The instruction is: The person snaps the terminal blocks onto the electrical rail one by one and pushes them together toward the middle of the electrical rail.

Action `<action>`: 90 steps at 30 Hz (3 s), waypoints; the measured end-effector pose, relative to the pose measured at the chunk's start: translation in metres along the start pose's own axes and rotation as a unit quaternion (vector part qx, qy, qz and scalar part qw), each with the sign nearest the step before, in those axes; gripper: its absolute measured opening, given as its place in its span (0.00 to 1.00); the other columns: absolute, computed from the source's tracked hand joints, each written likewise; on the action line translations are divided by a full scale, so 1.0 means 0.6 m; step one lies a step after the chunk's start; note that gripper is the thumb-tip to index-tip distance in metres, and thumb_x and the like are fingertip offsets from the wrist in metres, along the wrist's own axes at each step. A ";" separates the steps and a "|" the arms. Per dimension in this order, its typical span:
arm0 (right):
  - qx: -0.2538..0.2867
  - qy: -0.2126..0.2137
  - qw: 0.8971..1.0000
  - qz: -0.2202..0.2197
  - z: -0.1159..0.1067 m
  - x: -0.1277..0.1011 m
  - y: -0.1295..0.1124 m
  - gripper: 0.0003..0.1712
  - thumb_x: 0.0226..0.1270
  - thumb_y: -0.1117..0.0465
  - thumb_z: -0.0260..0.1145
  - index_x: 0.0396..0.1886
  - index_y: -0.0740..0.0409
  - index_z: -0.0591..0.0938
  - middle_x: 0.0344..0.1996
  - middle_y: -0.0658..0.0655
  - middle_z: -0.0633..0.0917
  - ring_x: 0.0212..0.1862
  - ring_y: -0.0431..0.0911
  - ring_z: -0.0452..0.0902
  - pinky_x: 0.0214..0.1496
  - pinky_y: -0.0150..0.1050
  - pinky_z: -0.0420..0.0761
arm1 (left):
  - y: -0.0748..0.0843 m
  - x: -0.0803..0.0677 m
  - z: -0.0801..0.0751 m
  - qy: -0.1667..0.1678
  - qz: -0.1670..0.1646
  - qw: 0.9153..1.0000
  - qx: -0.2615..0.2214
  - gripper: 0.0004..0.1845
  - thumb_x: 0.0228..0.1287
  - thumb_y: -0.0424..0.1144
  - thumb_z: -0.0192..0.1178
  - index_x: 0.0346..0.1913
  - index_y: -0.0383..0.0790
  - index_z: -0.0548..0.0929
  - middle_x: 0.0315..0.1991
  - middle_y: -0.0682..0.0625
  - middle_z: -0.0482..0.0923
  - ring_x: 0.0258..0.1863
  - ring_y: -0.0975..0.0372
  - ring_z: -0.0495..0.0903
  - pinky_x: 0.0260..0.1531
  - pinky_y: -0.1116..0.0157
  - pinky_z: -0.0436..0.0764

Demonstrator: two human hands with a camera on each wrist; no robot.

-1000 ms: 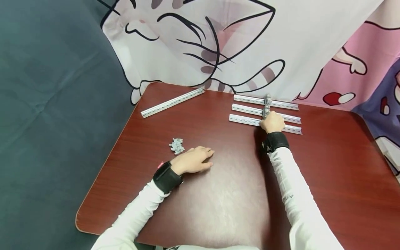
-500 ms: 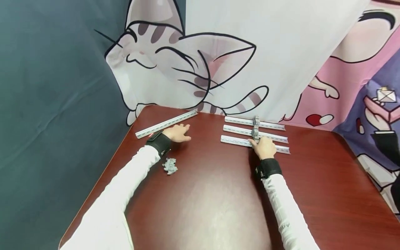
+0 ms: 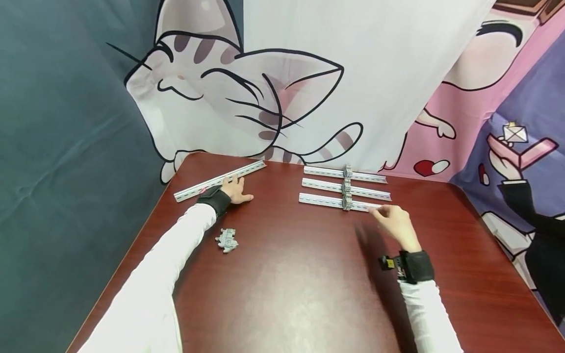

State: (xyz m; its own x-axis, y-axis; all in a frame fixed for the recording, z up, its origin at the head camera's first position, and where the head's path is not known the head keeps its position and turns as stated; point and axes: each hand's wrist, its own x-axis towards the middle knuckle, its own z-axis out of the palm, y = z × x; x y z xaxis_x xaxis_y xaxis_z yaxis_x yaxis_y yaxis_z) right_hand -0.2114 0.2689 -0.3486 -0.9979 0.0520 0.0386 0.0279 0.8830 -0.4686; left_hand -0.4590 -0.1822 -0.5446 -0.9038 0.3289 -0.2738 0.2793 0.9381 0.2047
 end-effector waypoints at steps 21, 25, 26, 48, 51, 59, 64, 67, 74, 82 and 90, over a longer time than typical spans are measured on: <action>0.038 -0.066 0.997 -0.007 0.004 -0.063 0.004 0.27 0.73 0.42 0.53 0.47 0.61 0.83 0.29 0.62 0.85 0.33 0.52 0.78 0.33 0.36 0.68 | 0.116 -0.270 -0.147 -0.017 0.137 0.990 -0.017 0.34 0.66 0.51 0.55 0.70 0.36 0.66 0.70 0.40 0.65 0.70 0.48 0.64 0.68 0.50 0.63; 0.048 -0.079 0.996 -0.013 0.016 -0.063 -0.002 0.27 0.72 0.42 0.53 0.47 0.60 0.83 0.30 0.61 0.85 0.33 0.52 0.79 0.32 0.35 0.68 | 0.132 -0.277 -0.147 -0.021 0.140 0.990 -0.010 0.32 0.66 0.51 0.55 0.69 0.39 0.69 0.68 0.42 0.68 0.69 0.49 0.66 0.68 0.51 0.64; 0.051 -0.080 0.995 -0.015 0.019 -0.063 -0.003 0.27 0.72 0.42 0.54 0.47 0.59 0.83 0.29 0.61 0.85 0.34 0.52 0.79 0.32 0.35 0.69 | 0.137 -0.277 -0.146 -0.021 0.141 0.990 -0.009 0.32 0.66 0.51 0.56 0.68 0.39 0.70 0.68 0.43 0.69 0.69 0.49 0.67 0.68 0.52 0.64; 0.068 -0.112 0.990 -0.045 0.064 -0.054 -0.016 0.24 0.72 0.44 0.55 0.45 0.59 0.84 0.23 0.56 0.82 0.29 0.44 0.74 0.33 0.35 0.70 | 0.261 -0.290 -0.121 -0.022 0.197 0.980 0.011 0.30 0.61 0.52 0.58 0.64 0.40 0.76 0.61 0.46 0.78 0.62 0.54 0.75 0.64 0.59 0.70; 0.068 -0.117 0.989 -0.050 0.069 -0.056 -0.016 0.23 0.72 0.45 0.56 0.45 0.59 0.84 0.25 0.57 0.83 0.29 0.46 0.76 0.36 0.36 0.71 | 0.279 -0.289 -0.114 -0.021 0.206 0.978 0.020 0.30 0.62 0.52 0.58 0.63 0.40 0.76 0.60 0.46 0.78 0.62 0.54 0.76 0.63 0.59 0.71; 0.046 -0.104 0.990 -0.082 0.101 -0.055 -0.023 0.18 0.72 0.55 0.58 0.52 0.62 0.81 0.26 0.58 0.85 0.25 0.42 0.77 0.36 0.40 0.74 | 0.350 -0.297 -0.094 -0.021 0.230 0.972 0.042 0.26 0.60 0.53 0.59 0.55 0.39 0.79 0.48 0.45 0.84 0.50 0.55 0.81 0.53 0.60 0.76; 0.036 -0.129 0.986 -0.102 0.114 -0.054 -0.033 0.28 0.72 0.56 0.58 0.67 0.64 0.70 0.23 0.58 0.84 0.22 0.41 0.75 0.38 0.42 0.73 | 0.403 -0.301 -0.083 -0.031 0.236 0.968 0.078 0.34 0.60 0.56 0.58 0.66 0.41 0.72 0.62 0.48 0.77 0.58 0.54 0.77 0.59 0.62 0.73; 0.022 -0.170 0.979 -0.107 0.117 -0.054 -0.037 0.33 0.73 0.55 0.56 0.72 0.65 0.63 0.24 0.64 0.84 0.19 0.41 0.74 0.33 0.39 0.72 | 0.435 -0.305 -0.076 -0.040 0.237 0.965 0.103 0.40 0.60 0.58 0.57 0.72 0.42 0.64 0.70 0.49 0.68 0.64 0.53 0.72 0.63 0.61 0.70; -0.087 -0.195 0.973 -0.084 0.109 -0.051 -0.036 0.34 0.74 0.50 0.53 0.71 0.67 0.63 0.67 0.75 0.66 0.32 0.58 0.84 0.43 0.55 0.79 | 0.491 -0.309 -0.062 -0.018 0.225 0.965 0.132 0.42 0.57 0.61 0.59 0.71 0.43 0.65 0.66 0.53 0.70 0.60 0.54 0.75 0.57 0.61 0.74; -0.150 -0.136 0.979 0.023 0.093 -0.041 -0.019 0.26 0.74 0.47 0.49 0.58 0.59 0.79 0.49 0.78 0.79 0.44 0.73 0.78 0.37 0.62 0.77 | 0.536 -0.308 -0.042 -0.009 0.231 0.962 0.147 0.45 0.57 0.65 0.57 0.74 0.47 0.60 0.72 0.49 0.64 0.63 0.51 0.73 0.57 0.59 0.75; -0.095 -0.091 0.989 0.067 0.073 -0.014 0.015 0.23 0.71 0.46 0.50 0.30 0.54 0.86 0.20 0.60 0.81 0.32 0.62 0.79 0.25 0.50 0.73 | 0.572 -0.308 -0.034 0.000 0.240 0.955 0.177 0.42 0.58 0.67 0.54 0.75 0.58 0.58 0.74 0.45 0.58 0.66 0.47 0.67 0.61 0.58 0.72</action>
State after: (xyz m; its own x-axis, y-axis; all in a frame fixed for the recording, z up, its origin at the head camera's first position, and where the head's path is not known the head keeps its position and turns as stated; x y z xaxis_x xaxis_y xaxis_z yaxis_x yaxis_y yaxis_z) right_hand -0.2052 0.2561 -0.3919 -0.9779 0.1049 -0.1810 0.1541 0.9463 -0.2842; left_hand -0.2028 0.0766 -0.4046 -0.6442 0.7303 -0.2272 0.7533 0.6572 -0.0235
